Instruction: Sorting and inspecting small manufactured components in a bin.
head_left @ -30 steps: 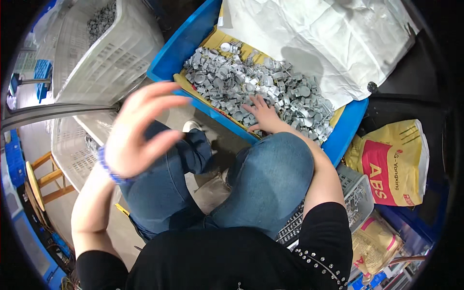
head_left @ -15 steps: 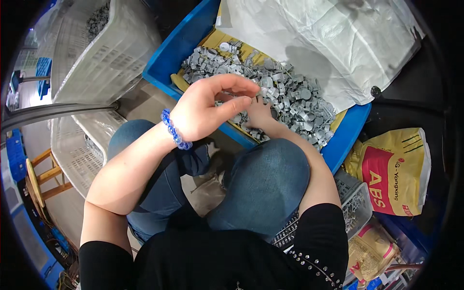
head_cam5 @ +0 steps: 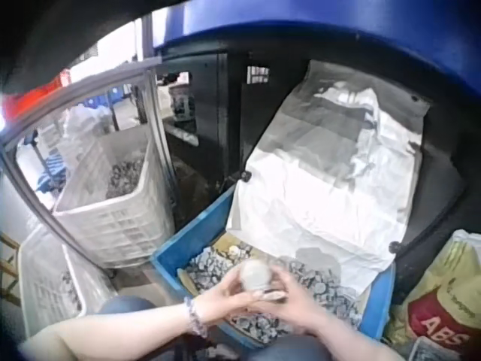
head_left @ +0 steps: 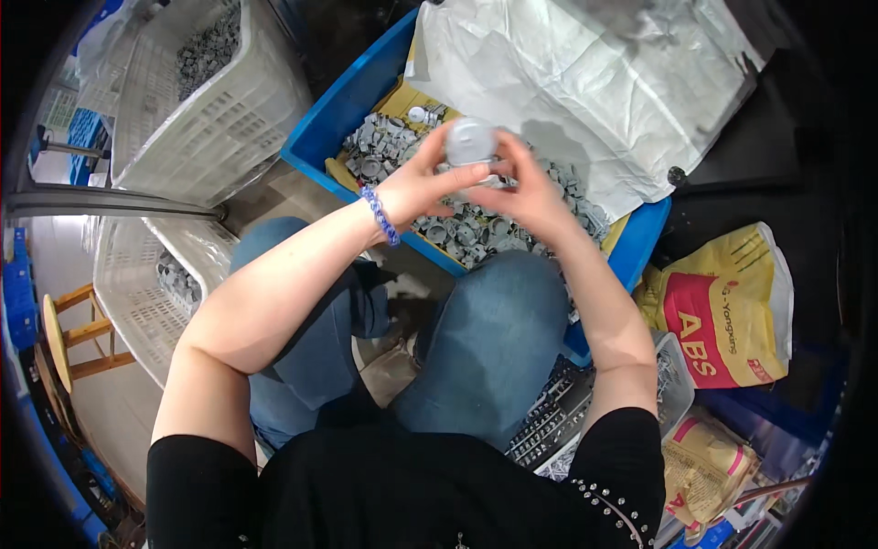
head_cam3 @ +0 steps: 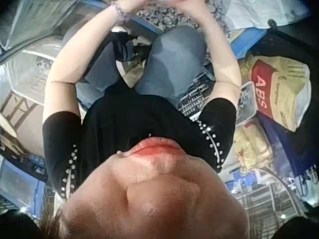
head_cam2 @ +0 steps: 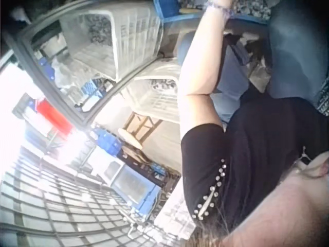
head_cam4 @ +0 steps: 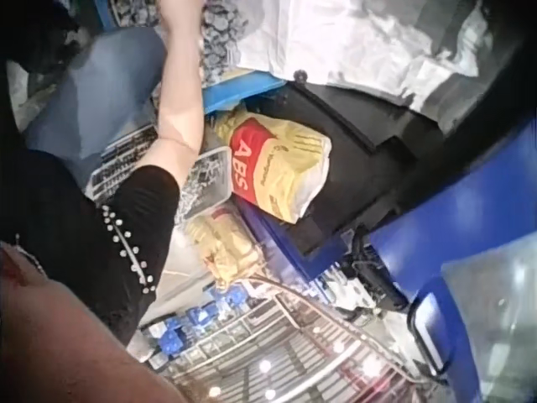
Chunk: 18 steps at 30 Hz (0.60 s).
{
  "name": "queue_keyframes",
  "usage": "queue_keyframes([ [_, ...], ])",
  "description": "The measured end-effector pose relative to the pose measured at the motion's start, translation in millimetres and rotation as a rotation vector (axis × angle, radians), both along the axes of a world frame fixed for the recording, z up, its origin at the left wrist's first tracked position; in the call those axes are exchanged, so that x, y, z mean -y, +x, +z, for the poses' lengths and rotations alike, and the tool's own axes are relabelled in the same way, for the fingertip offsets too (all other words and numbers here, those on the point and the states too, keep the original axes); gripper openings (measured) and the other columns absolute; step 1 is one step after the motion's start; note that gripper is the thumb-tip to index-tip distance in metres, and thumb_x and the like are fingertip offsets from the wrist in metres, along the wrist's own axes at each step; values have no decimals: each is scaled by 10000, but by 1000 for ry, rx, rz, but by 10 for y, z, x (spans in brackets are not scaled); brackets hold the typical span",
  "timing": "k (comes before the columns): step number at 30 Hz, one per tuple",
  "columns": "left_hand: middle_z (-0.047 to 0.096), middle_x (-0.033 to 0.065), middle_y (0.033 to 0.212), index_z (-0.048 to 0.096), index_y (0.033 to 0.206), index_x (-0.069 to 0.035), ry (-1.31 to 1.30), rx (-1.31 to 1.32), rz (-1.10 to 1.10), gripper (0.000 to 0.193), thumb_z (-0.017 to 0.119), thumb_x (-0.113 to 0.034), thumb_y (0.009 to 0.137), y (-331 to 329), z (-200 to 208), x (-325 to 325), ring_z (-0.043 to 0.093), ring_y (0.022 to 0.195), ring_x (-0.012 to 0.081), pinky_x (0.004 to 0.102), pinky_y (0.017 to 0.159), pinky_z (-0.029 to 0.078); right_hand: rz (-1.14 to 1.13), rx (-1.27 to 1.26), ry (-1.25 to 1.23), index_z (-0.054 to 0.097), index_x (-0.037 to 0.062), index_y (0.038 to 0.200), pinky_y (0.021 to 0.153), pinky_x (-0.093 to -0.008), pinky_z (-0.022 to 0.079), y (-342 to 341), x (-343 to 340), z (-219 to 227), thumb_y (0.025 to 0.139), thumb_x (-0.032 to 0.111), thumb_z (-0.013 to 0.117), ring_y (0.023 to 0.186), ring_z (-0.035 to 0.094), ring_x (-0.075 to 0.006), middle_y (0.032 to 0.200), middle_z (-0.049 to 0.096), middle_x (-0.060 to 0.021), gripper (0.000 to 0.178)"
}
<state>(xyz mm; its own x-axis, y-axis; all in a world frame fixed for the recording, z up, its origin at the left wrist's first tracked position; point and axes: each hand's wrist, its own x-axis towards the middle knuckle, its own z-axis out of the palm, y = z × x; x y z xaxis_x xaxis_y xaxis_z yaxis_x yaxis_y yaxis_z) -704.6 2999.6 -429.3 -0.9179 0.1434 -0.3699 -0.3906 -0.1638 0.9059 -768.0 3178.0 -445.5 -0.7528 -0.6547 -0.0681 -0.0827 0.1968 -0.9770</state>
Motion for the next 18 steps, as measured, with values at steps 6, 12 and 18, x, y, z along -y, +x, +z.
queue_keyframes([
  [6,542,152,1122,306,1349,-147,134,-244,248,676,637,-162,759,442,671,770,594,946,254,421,728,540,82,29,-316,236,116,1390,825,-291,456,134,170,550,805,144,673,1105,501,-174,1252,494,-134,731],
  [12,330,148,1409,293,1392,-127,-1548,196,-157,821,664,24,675,2095,730,2715,332,1298,287,359,1023,338,-155,130,185,551,43,1150,793,-253,467,-221,-722,-573,832,158,633,885,581,-111,974,634,-56,347],
  [18,327,113,1416,317,1391,-196,-1499,-204,86,728,642,-45,757,1760,720,2236,295,1319,290,471,1025,312,-135,-136,576,520,84,1198,772,-311,489,-343,-825,-1824,736,186,694,853,610,-182,1017,613,-109,504],
])
